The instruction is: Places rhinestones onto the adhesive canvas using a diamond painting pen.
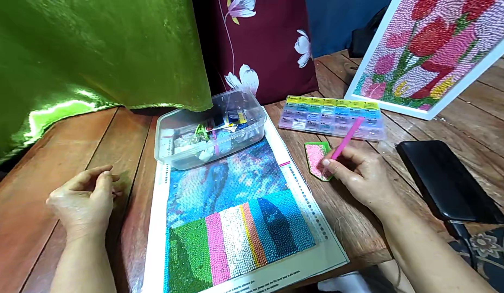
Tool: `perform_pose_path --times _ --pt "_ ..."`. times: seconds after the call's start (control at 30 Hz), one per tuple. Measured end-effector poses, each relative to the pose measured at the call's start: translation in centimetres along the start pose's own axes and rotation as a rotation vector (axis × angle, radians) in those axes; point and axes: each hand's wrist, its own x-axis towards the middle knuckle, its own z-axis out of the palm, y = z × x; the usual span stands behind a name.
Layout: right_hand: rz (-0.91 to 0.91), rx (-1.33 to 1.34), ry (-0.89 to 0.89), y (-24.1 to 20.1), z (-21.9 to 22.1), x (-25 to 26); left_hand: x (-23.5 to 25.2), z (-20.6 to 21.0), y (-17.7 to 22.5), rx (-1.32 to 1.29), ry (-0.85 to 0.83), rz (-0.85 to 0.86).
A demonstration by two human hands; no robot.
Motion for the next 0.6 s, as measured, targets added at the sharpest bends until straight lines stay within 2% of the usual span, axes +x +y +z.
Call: perform_pose_path --times 0.17,0.6 --pt "-0.011 0.052 0.094 0.23 -0.13 0.15 0.08 0.01 -0.19 -0.008 -0.001 0.011" --pt "-0.027 -0.051 0.043 0.12 -0.12 -0.04 0.16 -0.11 -0.55 -0.001 -0.020 0.001"
